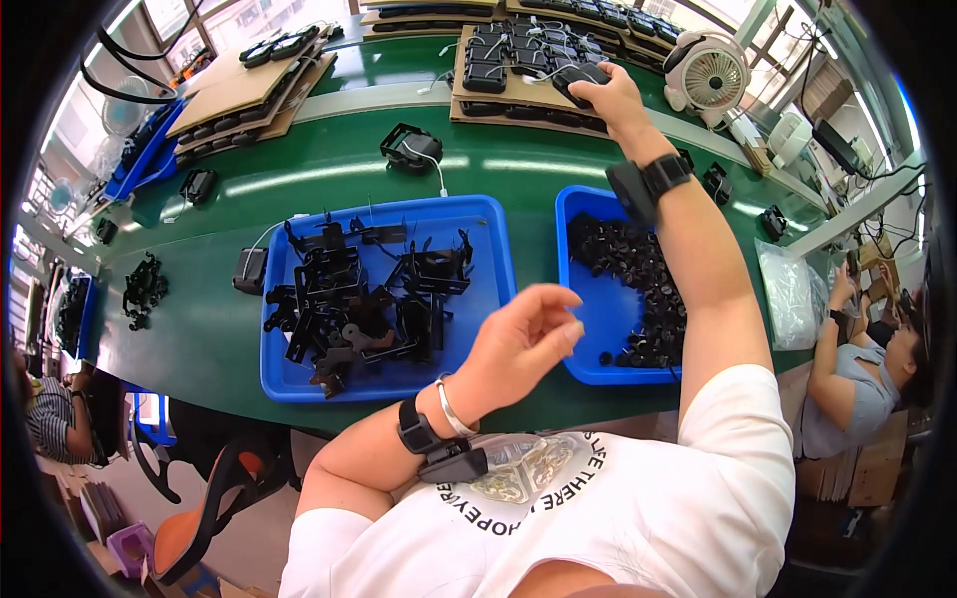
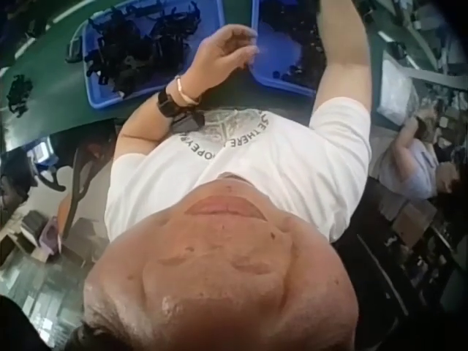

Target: The person assembles a device by fitting a metal bracket onto a black housing and inserting two plastic pins from a tray. After pressing the pins into place by hand, they set the completed assembly onto a stack on the workbench.

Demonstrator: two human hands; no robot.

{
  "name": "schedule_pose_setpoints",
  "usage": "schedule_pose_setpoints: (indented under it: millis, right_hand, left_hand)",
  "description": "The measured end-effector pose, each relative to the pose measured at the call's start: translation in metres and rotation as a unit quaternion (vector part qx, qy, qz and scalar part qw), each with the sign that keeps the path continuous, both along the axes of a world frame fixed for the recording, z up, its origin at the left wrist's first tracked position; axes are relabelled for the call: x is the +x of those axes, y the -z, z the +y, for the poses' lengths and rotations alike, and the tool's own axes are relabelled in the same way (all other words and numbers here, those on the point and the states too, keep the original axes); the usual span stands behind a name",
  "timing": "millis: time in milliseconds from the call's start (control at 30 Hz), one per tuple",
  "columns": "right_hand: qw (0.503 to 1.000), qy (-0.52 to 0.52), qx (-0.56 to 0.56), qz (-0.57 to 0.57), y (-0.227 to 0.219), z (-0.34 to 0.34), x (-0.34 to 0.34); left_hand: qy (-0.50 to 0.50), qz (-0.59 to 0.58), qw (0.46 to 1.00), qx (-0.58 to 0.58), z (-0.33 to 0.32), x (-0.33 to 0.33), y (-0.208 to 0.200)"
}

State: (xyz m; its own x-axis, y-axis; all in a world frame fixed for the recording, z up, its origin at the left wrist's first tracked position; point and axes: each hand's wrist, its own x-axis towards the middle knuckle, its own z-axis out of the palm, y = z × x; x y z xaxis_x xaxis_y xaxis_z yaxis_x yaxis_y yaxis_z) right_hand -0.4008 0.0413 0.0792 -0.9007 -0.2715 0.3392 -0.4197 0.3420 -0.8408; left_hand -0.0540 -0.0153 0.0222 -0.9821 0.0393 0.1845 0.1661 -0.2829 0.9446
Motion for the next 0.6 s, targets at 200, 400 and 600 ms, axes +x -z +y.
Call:
schedule_pose_setpoints:
  millis: [200, 400, 600]
  right_hand:
    - [0.966, -0.249, -0.031, -0.056, -0.024, 0.042, 0.162]
    - [0.936, -0.347, 0.052, -0.01, -0.016, 0.081, 0.278]
    - [0.907, -0.409, 0.086, 0.048, 0.012, 0.086, 0.326]
  left_hand:
    - [-0.104, -0.097, 0.969, 0.204, -0.006, -0.008, -0.009]
    - [0.019, -0.022, 0.962, 0.271, -0.016, 0.021, -0.002]
    - [0.031, -0.05, 0.967, 0.248, -0.008, 0.084, 0.019]
